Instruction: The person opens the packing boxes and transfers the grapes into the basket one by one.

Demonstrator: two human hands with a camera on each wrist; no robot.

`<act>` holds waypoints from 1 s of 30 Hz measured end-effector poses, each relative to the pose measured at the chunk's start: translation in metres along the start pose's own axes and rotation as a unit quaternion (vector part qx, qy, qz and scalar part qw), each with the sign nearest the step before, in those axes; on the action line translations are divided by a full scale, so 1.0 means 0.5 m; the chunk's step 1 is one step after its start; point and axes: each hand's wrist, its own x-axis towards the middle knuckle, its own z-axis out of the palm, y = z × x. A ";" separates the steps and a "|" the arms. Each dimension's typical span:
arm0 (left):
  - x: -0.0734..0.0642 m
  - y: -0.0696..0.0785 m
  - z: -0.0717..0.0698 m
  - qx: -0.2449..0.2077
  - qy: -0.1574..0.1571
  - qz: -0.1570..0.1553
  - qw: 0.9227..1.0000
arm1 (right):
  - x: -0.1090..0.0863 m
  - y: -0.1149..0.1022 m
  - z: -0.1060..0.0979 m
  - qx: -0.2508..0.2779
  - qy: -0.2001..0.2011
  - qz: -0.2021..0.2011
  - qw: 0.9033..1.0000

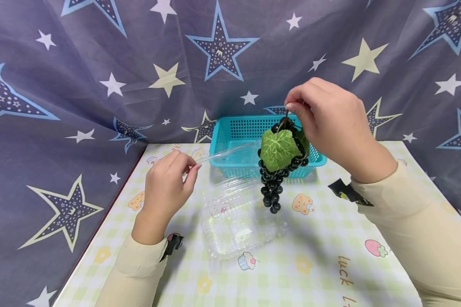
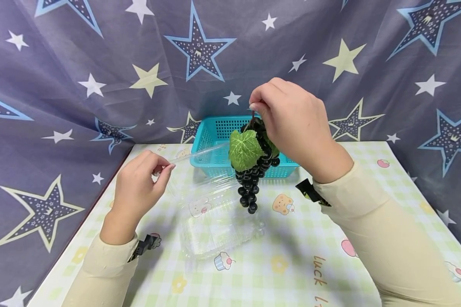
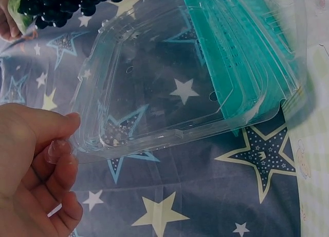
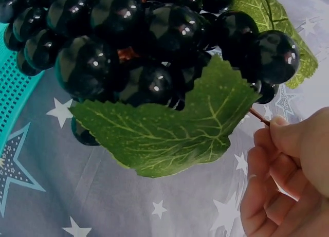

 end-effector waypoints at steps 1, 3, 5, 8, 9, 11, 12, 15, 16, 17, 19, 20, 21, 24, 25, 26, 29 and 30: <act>0.000 0.000 0.000 0.000 0.000 0.000 1.000 | 0.001 0.001 -0.001 0.000 0.000 0.002 1.000; -0.001 0.000 0.000 0.000 0.000 -0.001 1.000 | 0.004 0.004 -0.003 0.002 0.000 0.003 1.000; -0.001 -0.001 0.000 0.000 0.000 -0.001 1.000 | 0.006 0.008 -0.005 0.001 -0.001 0.001 1.000; 0.000 0.000 0.001 0.000 0.000 0.000 1.000 | 0.011 0.013 -0.008 0.000 -0.001 -0.001 1.000; 0.000 0.000 0.001 0.000 0.001 0.000 1.000 | 0.012 0.014 -0.008 -0.001 0.000 0.000 1.000; 0.000 0.000 0.000 0.001 0.000 0.000 1.000 | 0.015 0.017 -0.009 -0.002 0.002 0.004 1.000; 0.000 0.000 0.000 0.001 0.000 0.000 1.000 | 0.017 0.019 -0.010 -0.002 0.003 0.006 1.000; 0.000 0.000 -0.001 0.001 -0.001 0.000 1.000 | 0.023 0.025 -0.010 -0.005 0.004 0.013 1.000; 0.000 0.000 -0.001 0.001 -0.001 0.000 1.000 | 0.025 0.027 -0.010 -0.006 0.002 0.014 1.000; 0.000 0.000 -0.001 0.001 -0.001 0.000 1.000 | 0.027 0.030 -0.010 -0.008 0.002 0.015 1.000; 0.000 0.000 -0.001 0.001 0.000 0.000 1.000 | 0.031 0.035 -0.009 -0.013 0.003 0.017 1.000; 0.000 0.000 0.000 0.001 0.000 0.000 1.000 | 0.033 0.037 -0.008 -0.016 0.003 0.018 1.000; 0.000 -0.001 0.000 0.001 0.001 0.000 1.000 | 0.034 0.040 -0.008 -0.018 0.003 0.019 1.000; 0.000 -0.001 0.000 0.001 0.002 0.001 1.000 | 0.039 0.048 -0.008 -0.028 0.004 0.020 0.999; 0.000 -0.001 0.000 0.001 0.002 0.001 1.000 | 0.041 0.050 -0.008 -0.031 0.004 0.021 0.999; 0.000 -0.001 0.000 0.002 0.002 0.001 1.000 | 0.043 0.053 -0.008 -0.035 0.004 0.020 0.999; -0.001 0.000 0.000 0.003 0.002 0.001 1.000 | 0.052 0.061 -0.008 -0.041 0.003 0.019 0.999; -0.001 0.000 0.000 0.003 0.002 0.001 1.000 | 0.055 0.064 -0.008 -0.043 0.001 0.020 0.999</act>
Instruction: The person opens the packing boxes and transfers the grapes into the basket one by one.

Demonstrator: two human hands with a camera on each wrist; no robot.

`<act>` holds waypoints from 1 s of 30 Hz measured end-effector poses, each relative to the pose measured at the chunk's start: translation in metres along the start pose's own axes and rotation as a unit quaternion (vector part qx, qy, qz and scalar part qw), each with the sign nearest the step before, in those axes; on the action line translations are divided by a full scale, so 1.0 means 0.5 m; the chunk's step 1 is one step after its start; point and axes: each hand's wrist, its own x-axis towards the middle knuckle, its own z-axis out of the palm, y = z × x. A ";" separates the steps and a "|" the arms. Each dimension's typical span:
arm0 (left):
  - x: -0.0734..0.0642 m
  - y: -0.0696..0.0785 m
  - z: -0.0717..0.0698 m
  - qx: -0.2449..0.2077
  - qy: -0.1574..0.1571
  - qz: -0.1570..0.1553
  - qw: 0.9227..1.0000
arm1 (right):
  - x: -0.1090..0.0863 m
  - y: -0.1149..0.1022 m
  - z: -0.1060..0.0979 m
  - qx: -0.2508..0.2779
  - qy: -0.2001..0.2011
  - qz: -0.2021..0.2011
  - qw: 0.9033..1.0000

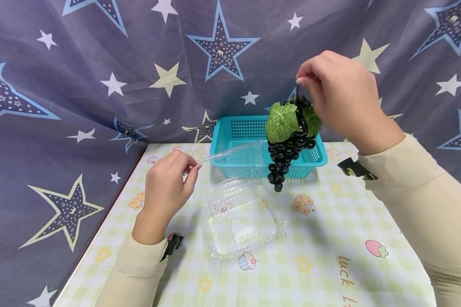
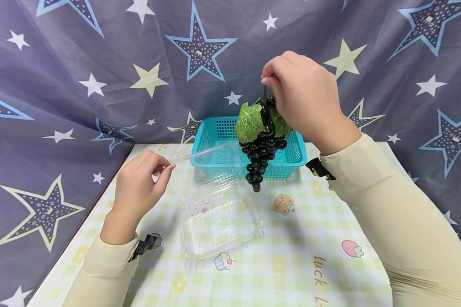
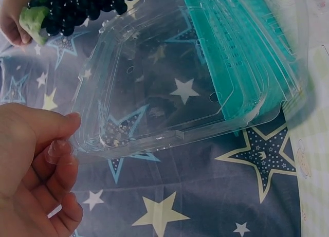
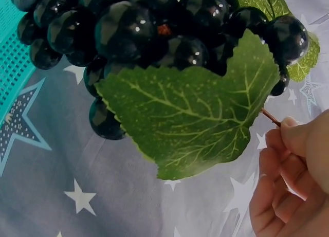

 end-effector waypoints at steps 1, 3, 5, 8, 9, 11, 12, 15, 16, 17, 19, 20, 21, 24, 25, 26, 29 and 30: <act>0.000 0.000 0.000 0.000 0.000 0.000 1.000 | 0.003 0.002 -0.001 -0.002 -0.001 -0.001 1.000; 0.000 0.000 0.000 -0.002 0.001 0.001 1.000 | 0.008 0.006 -0.003 -0.007 -0.005 0.000 1.000; 0.000 0.000 0.000 -0.004 0.000 0.002 1.000 | 0.013 0.009 -0.006 -0.012 -0.008 0.004 1.000; 0.001 0.000 0.000 -0.005 0.001 0.004 1.000 | 0.020 0.014 -0.010 -0.021 -0.013 0.005 1.000; 0.001 0.000 0.000 -0.005 0.002 0.005 1.000 | 0.023 0.016 -0.011 -0.024 -0.014 0.008 1.000; 0.001 0.000 -0.001 -0.005 0.003 0.005 1.000 | 0.029 0.020 -0.011 -0.027 -0.020 0.016 0.999; 0.001 0.000 -0.001 -0.004 0.003 0.005 1.000 | 0.032 0.023 -0.011 -0.029 -0.022 0.021 0.999; 0.001 0.000 -0.002 -0.002 0.002 0.003 1.000 | 0.038 0.032 -0.009 -0.032 -0.026 0.041 0.998; 0.000 0.000 -0.003 -0.002 0.002 0.002 1.000 | 0.040 0.035 -0.008 -0.034 -0.028 0.046 0.998; 0.000 0.000 -0.003 -0.001 0.002 0.002 1.000 | 0.042 0.037 -0.007 -0.036 -0.028 0.047 0.998; 0.000 -0.001 -0.003 0.000 0.002 0.001 1.000 | 0.046 0.043 -0.005 -0.038 -0.027 0.048 0.998; 0.000 -0.001 -0.003 0.000 0.003 0.001 1.000 | 0.049 0.045 -0.003 -0.040 -0.028 0.049 0.998; 0.000 -0.001 -0.003 0.000 0.003 0.001 1.000 | 0.051 0.047 -0.002 -0.041 -0.028 0.051 0.997; 0.000 -0.001 -0.003 0.001 0.004 0.001 1.000 | 0.057 0.053 0.001 -0.047 -0.030 0.051 0.997; 0.000 -0.001 -0.003 0.001 0.004 0.001 1.000 | 0.059 0.055 0.002 -0.050 -0.031 0.052 0.997; 0.000 -0.001 -0.003 0.000 0.004 0.001 1.000 | 0.061 0.056 0.002 -0.052 -0.033 0.054 0.997; 0.000 -0.001 -0.003 0.000 0.003 0.000 1.000 | 0.065 0.061 0.005 -0.058 -0.039 0.060 0.996; 0.000 -0.001 -0.003 0.000 0.004 0.001 1.000 | 0.066 0.062 0.006 -0.060 -0.042 0.062 0.995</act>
